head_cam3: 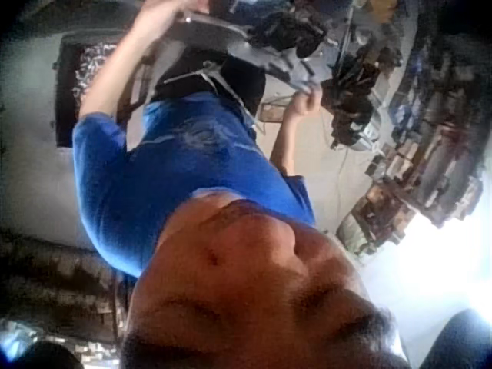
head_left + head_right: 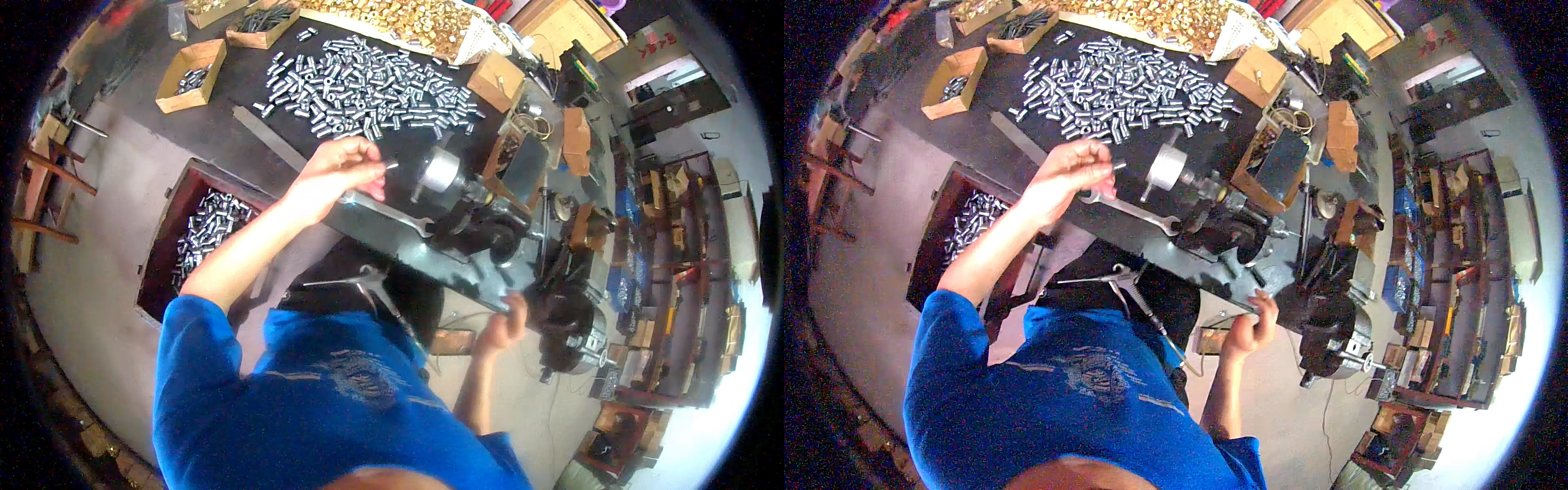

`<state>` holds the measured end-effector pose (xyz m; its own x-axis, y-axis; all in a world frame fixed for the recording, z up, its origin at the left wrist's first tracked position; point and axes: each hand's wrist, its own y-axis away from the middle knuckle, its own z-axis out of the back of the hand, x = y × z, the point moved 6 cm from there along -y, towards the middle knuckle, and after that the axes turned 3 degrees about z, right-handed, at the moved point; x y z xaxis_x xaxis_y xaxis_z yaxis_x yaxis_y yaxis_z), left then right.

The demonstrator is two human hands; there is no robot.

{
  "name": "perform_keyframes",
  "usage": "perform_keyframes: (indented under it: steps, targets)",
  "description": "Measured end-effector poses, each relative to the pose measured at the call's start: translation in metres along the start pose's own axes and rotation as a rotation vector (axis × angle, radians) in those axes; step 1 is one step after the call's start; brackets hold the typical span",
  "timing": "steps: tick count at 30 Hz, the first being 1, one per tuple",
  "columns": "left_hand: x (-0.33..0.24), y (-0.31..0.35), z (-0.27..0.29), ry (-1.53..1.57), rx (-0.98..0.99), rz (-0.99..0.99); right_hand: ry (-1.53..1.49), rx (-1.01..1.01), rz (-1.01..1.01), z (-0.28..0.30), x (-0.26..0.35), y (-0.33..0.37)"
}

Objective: The person operates a manual press machine in a workshop, repeatedly picking up small metal components from a pile on the table, inserting them into the press, and pulling a lever to process them. The person works continuously, moving items from the table to the machine and then to a collection bin below.

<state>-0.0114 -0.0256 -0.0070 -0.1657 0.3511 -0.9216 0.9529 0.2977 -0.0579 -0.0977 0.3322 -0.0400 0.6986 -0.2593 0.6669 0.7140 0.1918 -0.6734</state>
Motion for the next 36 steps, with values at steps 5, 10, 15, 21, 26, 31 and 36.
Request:
perform_keyframes:
  steps: [5,10,15,21,26,31,36]
  targets:
    - [0.041,0.062,0.019,0.217,-0.058,0.126,0.008,0.728,-0.498,-0.096,0.001,0.100]
    - [0.076,0.103,0.027,0.413,-0.117,0.254,-0.129,1.080,-0.537,-0.154,-0.029,0.145]
    - [0.081,0.123,0.035,0.391,-0.133,0.229,-0.371,1.018,-0.709,-0.110,0.023,0.089]
    - [0.098,0.121,0.028,0.434,-0.080,0.222,-0.719,0.982,-1.035,-0.064,0.042,0.093]
    - [0.139,0.126,0.021,0.469,-0.079,0.460,-0.191,0.932,-0.868,-0.066,0.034,0.087]
    - [0.149,0.126,0.030,0.273,-0.112,0.450,-0.009,1.039,-0.752,-0.063,0.022,0.093]
    - [0.133,0.121,0.031,-0.544,-0.030,0.365,0.305,1.130,-0.309,-0.044,0.005,0.085]
